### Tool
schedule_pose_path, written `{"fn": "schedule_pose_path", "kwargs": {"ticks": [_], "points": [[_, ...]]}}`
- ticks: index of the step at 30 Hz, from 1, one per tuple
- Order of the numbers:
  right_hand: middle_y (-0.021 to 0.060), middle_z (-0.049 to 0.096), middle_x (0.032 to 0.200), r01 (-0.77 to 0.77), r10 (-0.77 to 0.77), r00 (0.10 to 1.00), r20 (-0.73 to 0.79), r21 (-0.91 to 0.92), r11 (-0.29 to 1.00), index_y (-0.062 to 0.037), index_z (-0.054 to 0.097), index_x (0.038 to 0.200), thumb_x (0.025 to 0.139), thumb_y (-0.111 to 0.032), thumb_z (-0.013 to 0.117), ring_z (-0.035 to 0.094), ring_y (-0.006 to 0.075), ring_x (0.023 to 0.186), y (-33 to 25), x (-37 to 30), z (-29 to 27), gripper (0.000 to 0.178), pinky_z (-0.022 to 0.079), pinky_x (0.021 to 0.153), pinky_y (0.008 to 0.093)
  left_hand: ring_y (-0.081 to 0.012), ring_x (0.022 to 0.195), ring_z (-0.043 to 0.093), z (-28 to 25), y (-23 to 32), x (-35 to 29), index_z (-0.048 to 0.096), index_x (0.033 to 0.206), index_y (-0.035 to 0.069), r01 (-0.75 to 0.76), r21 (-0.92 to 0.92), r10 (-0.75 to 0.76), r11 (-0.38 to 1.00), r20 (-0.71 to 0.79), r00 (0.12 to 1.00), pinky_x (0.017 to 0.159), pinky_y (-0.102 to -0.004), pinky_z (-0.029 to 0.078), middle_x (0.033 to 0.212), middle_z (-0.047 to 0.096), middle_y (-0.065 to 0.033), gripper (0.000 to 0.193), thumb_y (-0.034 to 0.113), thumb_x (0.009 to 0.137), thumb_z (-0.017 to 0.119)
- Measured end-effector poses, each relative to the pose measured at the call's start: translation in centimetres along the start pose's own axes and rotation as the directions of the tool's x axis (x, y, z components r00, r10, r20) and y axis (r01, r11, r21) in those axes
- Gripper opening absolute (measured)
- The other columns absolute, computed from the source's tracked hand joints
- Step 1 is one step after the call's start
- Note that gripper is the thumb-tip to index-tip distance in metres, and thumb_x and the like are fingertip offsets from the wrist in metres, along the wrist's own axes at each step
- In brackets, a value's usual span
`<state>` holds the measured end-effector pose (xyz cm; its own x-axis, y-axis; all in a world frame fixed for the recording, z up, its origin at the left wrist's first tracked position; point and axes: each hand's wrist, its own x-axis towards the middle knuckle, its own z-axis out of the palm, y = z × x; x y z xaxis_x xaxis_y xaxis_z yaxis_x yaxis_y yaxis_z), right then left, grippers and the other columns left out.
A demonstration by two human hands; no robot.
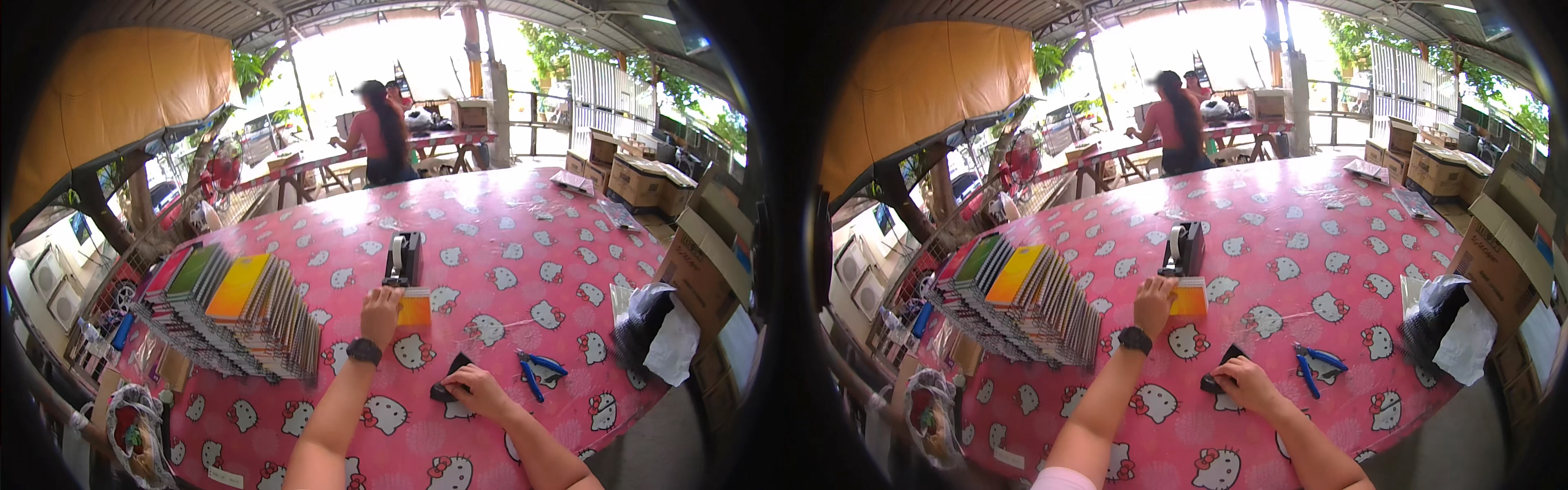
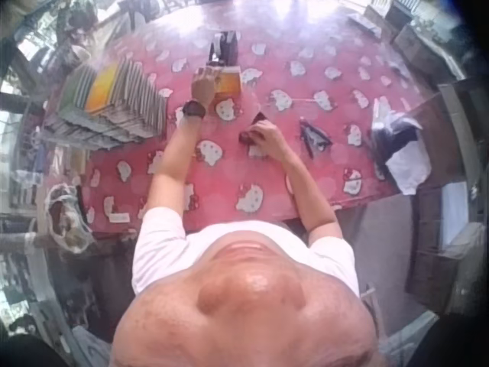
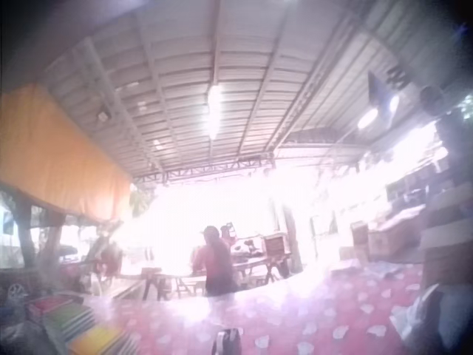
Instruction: The person repeatedly picks up small spiral-bound notebooks, uses a handheld stapler to fasten the binding, and places the finished units into a growing stack on the table. The process is continuous and repetitive throughout the clip.
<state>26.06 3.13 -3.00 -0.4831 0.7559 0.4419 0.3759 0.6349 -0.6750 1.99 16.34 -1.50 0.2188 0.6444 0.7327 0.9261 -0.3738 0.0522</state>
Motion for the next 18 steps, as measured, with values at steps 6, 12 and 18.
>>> {"fn": "schedule_pose_path", "kwargs": {"ticks": [6, 12, 18], "points": [[0.0109, 0.065, 0.087, -0.030, 0.030, 0.999, 0.013, 0.020, 0.999, -0.0050, 0.067, 0.094, 0.080, -0.008, 0.064, 0.061, 0.0284, 0.085, -0.3, 0.2, 0.0, 0.014, 0.050, 0.074, 0.0360, -0.0244, 0.092, 0.058, -0.3, -1.4, 1.2, 0.063, 0.090, 0.011, 0.007, -0.085, -0.005, 0.996, 0.020, 1.000, 0.085, -0.0386, 0.043, 0.089, 0.061, -0.0043, 0.023, 0.016, 0.070, 0.073], [0.0125, 0.067, 0.089, -0.284, 0.294, 0.909, -0.296, 0.076, 0.956, -0.0046, 0.067, 0.096, 0.082, -0.012, 0.064, 0.063, 0.0263, 0.084, -1.8, -0.2, -7.2, 0.016, 0.049, 0.075, 0.0360, -0.0261, 0.086, 0.061, -5.1, -1.5, 0.9, 0.059, 0.083, 0.007, 0.132, -0.175, -0.109, 0.976, 0.135, 0.985, 0.078, -0.0387, 0.046, 0.086, 0.062, -0.0071, 0.013, 0.008, 0.075, 0.069], [0.0099, 0.060, 0.114, -0.722, 0.154, 0.677, -0.720, -0.607, 0.333, -0.0084, 0.065, 0.104, 0.077, -0.021, 0.071, 0.053, 0.0292, 0.107, 9.7, -11.4, -19.6, 0.030, 0.045, 0.087, 0.0402, -0.0314, 0.079, 0.063, -10.9, 1.6, -2.9, 0.059, 0.094, 0.002, 0.237, -0.516, -0.057, 0.823, 0.339, 0.939, 0.067, -0.0371, 0.051, 0.090, 0.064, -0.0119, 0.019, 0.004, 0.077, 0.067]]}}
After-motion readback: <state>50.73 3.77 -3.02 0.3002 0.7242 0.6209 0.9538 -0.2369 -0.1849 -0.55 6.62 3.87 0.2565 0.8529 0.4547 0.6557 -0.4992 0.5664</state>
